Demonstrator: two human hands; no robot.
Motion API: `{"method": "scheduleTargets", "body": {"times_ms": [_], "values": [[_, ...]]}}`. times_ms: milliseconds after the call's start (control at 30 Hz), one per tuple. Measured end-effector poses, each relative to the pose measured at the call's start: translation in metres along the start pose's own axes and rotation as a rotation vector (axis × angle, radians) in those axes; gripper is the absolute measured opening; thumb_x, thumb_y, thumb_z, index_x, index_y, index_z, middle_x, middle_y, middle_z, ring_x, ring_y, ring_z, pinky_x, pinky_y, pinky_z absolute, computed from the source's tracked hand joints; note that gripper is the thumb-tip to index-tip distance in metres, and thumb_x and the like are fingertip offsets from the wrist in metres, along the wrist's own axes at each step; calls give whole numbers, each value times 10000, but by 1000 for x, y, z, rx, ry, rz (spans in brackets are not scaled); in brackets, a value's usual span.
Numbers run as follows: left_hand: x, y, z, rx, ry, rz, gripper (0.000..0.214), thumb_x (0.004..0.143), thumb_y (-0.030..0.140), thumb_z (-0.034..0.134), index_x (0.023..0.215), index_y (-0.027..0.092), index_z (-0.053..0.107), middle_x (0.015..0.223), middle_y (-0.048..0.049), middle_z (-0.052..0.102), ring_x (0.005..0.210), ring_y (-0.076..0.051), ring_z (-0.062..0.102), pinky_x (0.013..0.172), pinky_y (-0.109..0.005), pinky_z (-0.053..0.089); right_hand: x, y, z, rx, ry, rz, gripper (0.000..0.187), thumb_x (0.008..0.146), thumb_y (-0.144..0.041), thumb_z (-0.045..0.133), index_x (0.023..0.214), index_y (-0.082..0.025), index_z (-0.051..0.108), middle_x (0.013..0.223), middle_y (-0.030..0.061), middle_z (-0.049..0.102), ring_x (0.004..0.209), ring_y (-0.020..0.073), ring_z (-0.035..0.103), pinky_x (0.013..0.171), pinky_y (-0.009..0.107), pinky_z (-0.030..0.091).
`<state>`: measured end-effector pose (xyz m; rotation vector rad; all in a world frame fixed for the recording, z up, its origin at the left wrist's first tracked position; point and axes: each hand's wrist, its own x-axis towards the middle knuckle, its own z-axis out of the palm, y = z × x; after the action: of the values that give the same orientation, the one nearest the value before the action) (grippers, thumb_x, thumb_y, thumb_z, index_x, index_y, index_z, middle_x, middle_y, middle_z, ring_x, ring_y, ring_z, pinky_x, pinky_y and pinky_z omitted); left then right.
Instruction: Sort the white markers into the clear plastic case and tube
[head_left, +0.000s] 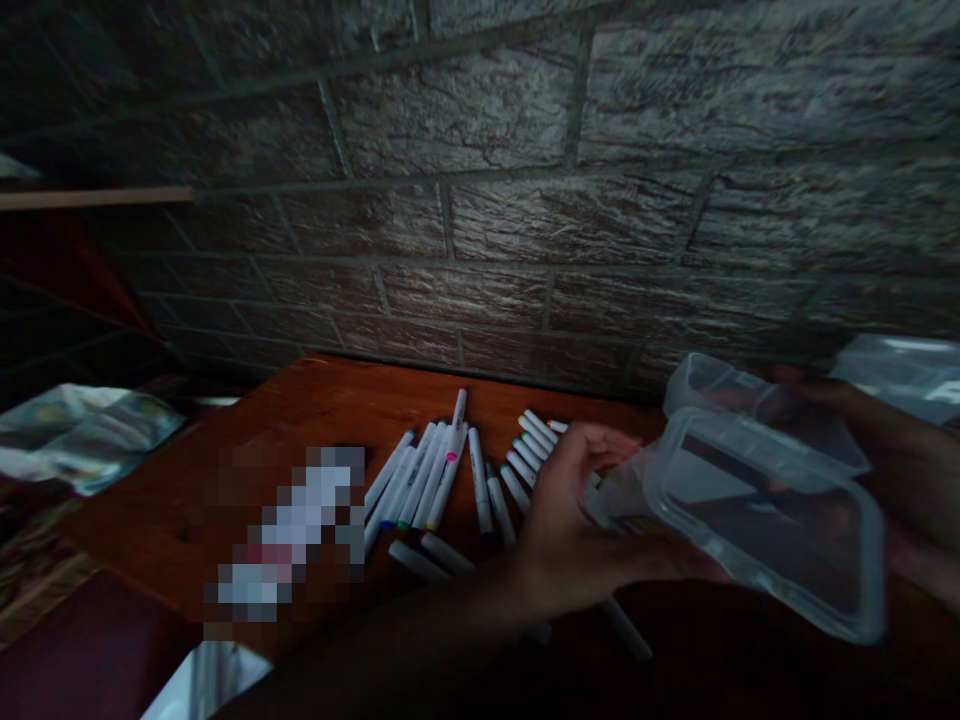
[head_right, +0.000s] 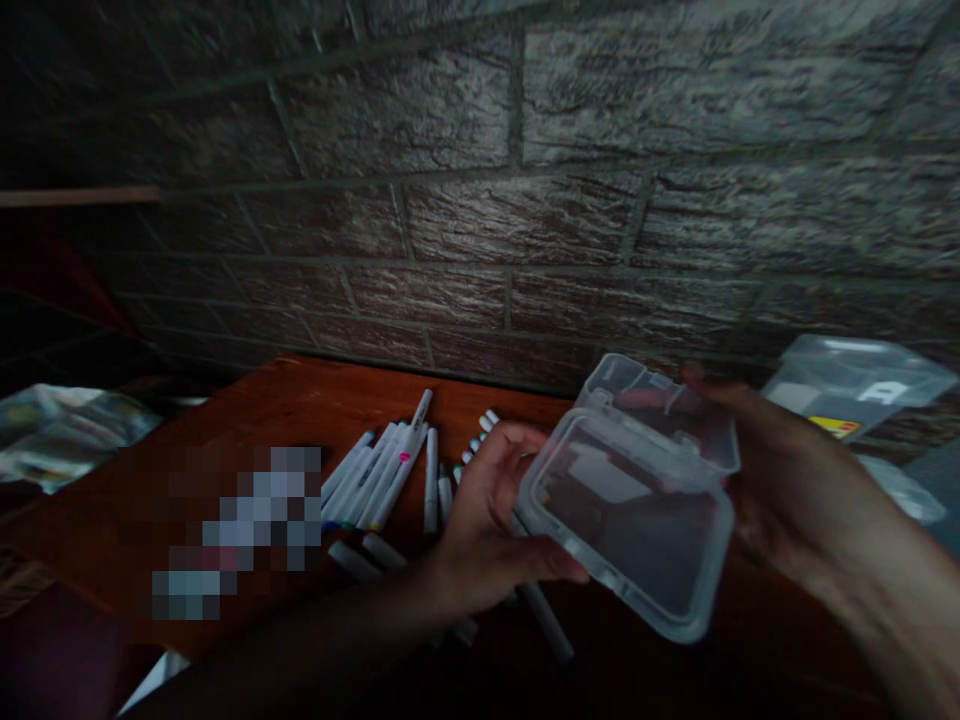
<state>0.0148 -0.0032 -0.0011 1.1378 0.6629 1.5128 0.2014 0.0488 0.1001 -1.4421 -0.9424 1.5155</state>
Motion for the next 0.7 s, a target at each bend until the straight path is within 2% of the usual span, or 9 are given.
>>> {"method": "scheduleTargets", "body": {"times_ms": [100, 167, 300, 400, 533, 633, 700], "values": [[1, 1, 0, 47, 87, 36, 741, 509, 441, 1009, 1097, 221, 614, 1062, -64, 682, 992, -258, 638, 848, -361, 526, -1, 0, 2, 40, 39, -36, 307, 858, -498, 616, 828, -249, 794, 546, 80, 688, 298, 155, 518, 279, 250, 421], [3, 3, 0, 56, 107, 60, 661, 566, 469, 981, 1054, 217, 613, 992, -40, 665, 930, -223, 620, 814, -331, 511, -3, 0, 2, 55, 4, -97, 315, 902, -470, 603, 852, -227, 796, 473, 38, 615, 274, 127, 452, 274, 228, 405], [9, 7, 1, 14, 112, 71, 497, 664, 481, 929, 919, 202, 606, 896, -14, 641, 880, -188, 601, 831, -315, 495, -4, 6, -6, 120, -65, -241, 255, 908, -430, 685, 931, -206, 805, 602, 29, 675, 338, 107, 501, 298, 189, 425], [10, 7, 4, -53, 120, 13, 406, 720, 416, 906, 874, 200, 598, 831, 8, 636, 799, -148, 596, 782, -278, 495, -5, 14, -18, 163, -76, -312, 216, 868, -412, 773, 939, -213, 819, 660, 36, 690, 394, 101, 532, 320, 152, 441], [8, 5, 10, -138, 86, -70, 341, 786, 398, 857, 855, 187, 599, 782, 12, 663, 678, -122, 603, 662, -256, 511, -14, 29, -26, 207, 12, -357, 205, 777, -398, 863, 866, -216, 838, 745, 64, 721, 439, 104, 574, 362, 127, 502], [5, 3, 13, -174, 72, -128, 291, 806, 374, 843, 848, 158, 653, 774, -14, 702, 673, -135, 648, 655, -270, 553, -20, 42, -32, 194, 79, -369, 254, 718, -454, 880, 852, -242, 843, 772, 71, 729, 451, 127, 598, 388, 158, 554], [5, 2, 15, -195, 83, -152, 280, 792, 363, 856, 867, 143, 700, 778, -30, 726, 691, -146, 677, 661, -273, 573, -19, 54, -44, 137, 108, -391, 236, 742, -482, 848, 881, -291, 840, 808, 67, 731, 485, 144, 620, 408, 176, 574]]}}
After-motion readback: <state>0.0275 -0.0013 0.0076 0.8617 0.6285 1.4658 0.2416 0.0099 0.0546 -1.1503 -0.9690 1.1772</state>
